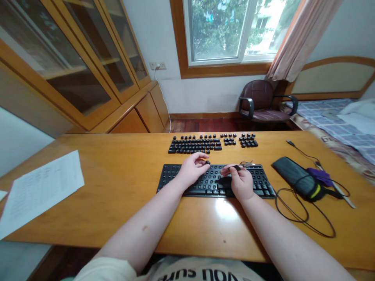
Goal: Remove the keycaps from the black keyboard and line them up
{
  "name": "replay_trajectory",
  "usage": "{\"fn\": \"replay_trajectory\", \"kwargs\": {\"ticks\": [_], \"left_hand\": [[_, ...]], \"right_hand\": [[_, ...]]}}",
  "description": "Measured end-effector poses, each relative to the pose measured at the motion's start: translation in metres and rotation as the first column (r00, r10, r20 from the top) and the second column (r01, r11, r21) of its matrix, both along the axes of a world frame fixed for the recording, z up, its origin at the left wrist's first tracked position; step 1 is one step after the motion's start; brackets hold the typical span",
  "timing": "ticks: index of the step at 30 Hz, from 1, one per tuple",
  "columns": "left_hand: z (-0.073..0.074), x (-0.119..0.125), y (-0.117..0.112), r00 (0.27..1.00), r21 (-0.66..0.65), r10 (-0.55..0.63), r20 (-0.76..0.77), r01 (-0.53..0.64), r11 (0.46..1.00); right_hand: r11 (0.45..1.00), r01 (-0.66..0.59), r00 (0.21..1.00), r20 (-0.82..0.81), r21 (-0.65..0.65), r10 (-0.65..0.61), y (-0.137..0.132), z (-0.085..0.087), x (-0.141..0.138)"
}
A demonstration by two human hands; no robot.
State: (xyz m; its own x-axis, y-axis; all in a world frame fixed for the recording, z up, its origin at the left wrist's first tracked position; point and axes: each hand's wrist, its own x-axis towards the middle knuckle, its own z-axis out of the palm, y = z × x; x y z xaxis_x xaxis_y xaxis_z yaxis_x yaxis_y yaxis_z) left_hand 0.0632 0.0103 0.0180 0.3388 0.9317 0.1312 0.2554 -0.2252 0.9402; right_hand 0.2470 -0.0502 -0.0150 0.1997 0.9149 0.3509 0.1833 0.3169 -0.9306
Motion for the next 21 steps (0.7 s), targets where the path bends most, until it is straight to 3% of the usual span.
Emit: {"fn": "replay_trajectory", "kwargs": {"ticks": [2, 4, 8, 14, 21], "left_hand": [[0.007, 0.004, 0.013, 0.980, 0.144, -0.037, -0.195, 0.066, 0.987], [0.012, 0.011, 0.027, 0.915, 0.251, -0.064, -0.399, 0.176, 0.952], [0.013, 0.028, 0.049, 0.762, 0.325, -0.028, -0.647, 0.309, 0.894], [0.006, 0.049, 0.068, 0.651, 0.328, 0.054, -0.757, 0.307, 0.893], [0.000, 0.056, 0.082, 0.634, 0.338, 0.090, -0.768, 0.282, 0.898]], "right_hand": [[0.999, 0.033, 0.999, -0.033, 0.004, -0.033, 0.001, 0.000, 0.000], [0.999, 0.043, 0.998, -0.048, 0.001, -0.043, 0.002, 0.001, 0.000], [0.998, 0.060, 0.996, -0.072, 0.004, -0.059, 0.003, 0.002, 0.000], [0.996, 0.085, 0.993, -0.083, 0.008, -0.084, 0.004, 0.002, 0.000], [0.998, 0.061, 0.996, -0.068, 0.013, -0.061, 0.003, 0.003, -0.002]]}}
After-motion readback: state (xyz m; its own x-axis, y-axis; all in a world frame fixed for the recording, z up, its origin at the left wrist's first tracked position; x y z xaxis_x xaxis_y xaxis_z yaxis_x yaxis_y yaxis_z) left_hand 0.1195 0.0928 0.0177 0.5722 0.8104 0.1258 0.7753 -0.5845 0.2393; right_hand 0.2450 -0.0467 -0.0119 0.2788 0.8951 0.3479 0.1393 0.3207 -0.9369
